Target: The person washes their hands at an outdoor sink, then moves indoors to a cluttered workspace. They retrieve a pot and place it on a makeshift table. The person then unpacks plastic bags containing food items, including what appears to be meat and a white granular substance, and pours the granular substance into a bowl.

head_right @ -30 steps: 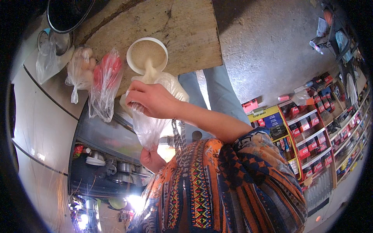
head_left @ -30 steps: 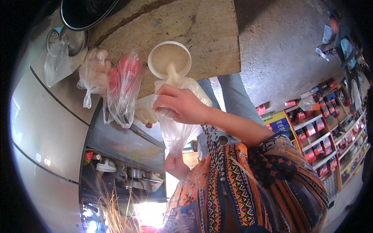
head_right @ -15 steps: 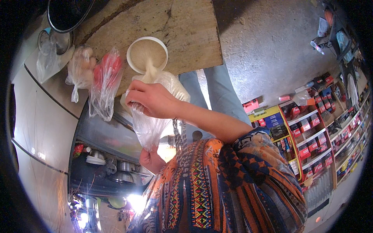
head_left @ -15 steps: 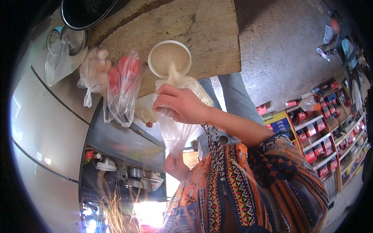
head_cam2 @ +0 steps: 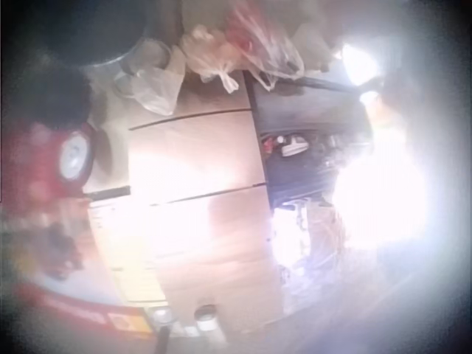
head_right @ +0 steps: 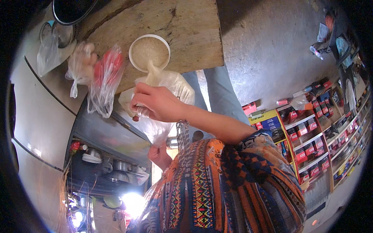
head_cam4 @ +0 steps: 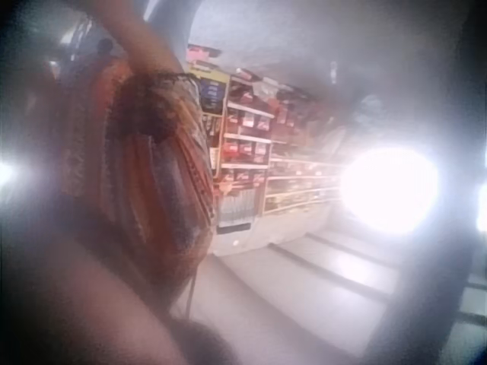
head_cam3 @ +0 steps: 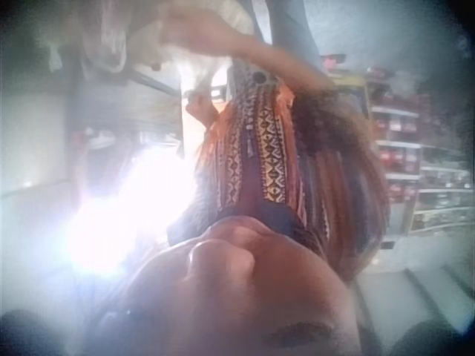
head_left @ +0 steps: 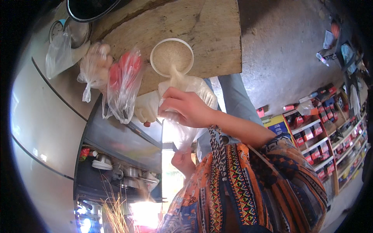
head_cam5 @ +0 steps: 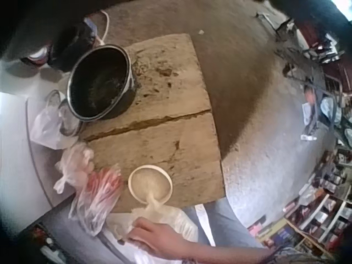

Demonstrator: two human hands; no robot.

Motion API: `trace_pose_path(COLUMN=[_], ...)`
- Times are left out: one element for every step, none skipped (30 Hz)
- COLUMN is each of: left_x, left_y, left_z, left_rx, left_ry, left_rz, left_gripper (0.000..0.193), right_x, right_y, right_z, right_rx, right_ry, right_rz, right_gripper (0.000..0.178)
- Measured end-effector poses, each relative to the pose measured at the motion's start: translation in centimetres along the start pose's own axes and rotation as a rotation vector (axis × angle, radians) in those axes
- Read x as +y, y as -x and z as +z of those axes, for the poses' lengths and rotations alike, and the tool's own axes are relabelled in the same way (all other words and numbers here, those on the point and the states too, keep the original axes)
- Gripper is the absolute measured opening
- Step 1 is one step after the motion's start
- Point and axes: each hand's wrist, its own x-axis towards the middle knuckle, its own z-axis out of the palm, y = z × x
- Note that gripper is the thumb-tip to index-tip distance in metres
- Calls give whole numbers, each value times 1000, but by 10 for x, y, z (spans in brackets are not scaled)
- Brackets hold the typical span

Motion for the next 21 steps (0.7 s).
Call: trace_pose_path(left_x=[-9, -13, -11, -10, -12, -16, -18, -21, -18, -18, -24, -32, -38, -43, -46, -50, -56, -65, -69, -70, -71], left_y=[-2, -3, -2, 0, 2, 4, 5, 6, 7, 8, 9, 10, 10, 11, 9, 8, 7, 5, 5, 6, 5], left_z=[-3, -6, -6, -6, -7, -9, -10, -10, -9, -9, -13, -16, -18, -19, -19, -20, -21, -21, -22, -22, -21], left_rx=[1, -4, 0, 3, 5, 5, 5, -2, -9, -17, -40, -66, -90, -92, -96, -100, -133, -166, -193, -184, -182], left_ry=[13, 5, -5, -15, 18, 57, 96, 102, 108, 113, 132, 152, 170, 125, 83, 42, 54, 66, 68, 73, 85], left_rz=[2, 0, -6, -12, -24, -32, -40, -24, -8, 7, 11, 13, 16, -2, -18, -34, -23, -12, -1, -6, -9], left_gripper=[8, 8, 9, 10, 10, 11, 11, 12, 13, 14, 9, 5, 4, 4, 4, 4, 4, 4, 4, 5, 5], right_x=[-2, -2, -3, -4, -6, -9, -11, -12, -14, -15, -16, -17, -18, -20, -22, -25, -27, -28, -30, -29, -29], right_y=[1, 2, 3, 4, 5, 5, 7, 8, 10, 12, 13, 14, 15, 16, 17, 18, 20, 21, 23, 24, 26], right_z=[1, 3, 5, 5, 5, 5, 5, 6, 8, 9, 10, 11, 11, 12, 13, 14, 15, 16, 16, 17, 18], right_rx=[-13, -5, -4, -2, -6, -9, -13, 1, 14, 28, 20, 12, 5, -4, -12, -20, -37, -55, -70, -81, -89], right_ry=[10, 14, 11, 9, 3, 2, 0, -2, -5, -9, -3, 5, 12, 13, 20, 27, 37, 48, 46, 52, 68], right_rz=[12, 7, 2, -3, -8, -18, -28, -43, -56, -70, -74, -77, -79, -73, -69, -65, -66, -67, -68, -91, -113], right_gripper=[16, 16, 17, 17, 17, 17, 17, 17, 17, 17, 17, 18, 18, 18, 18, 18, 19, 19, 19, 21, 22])
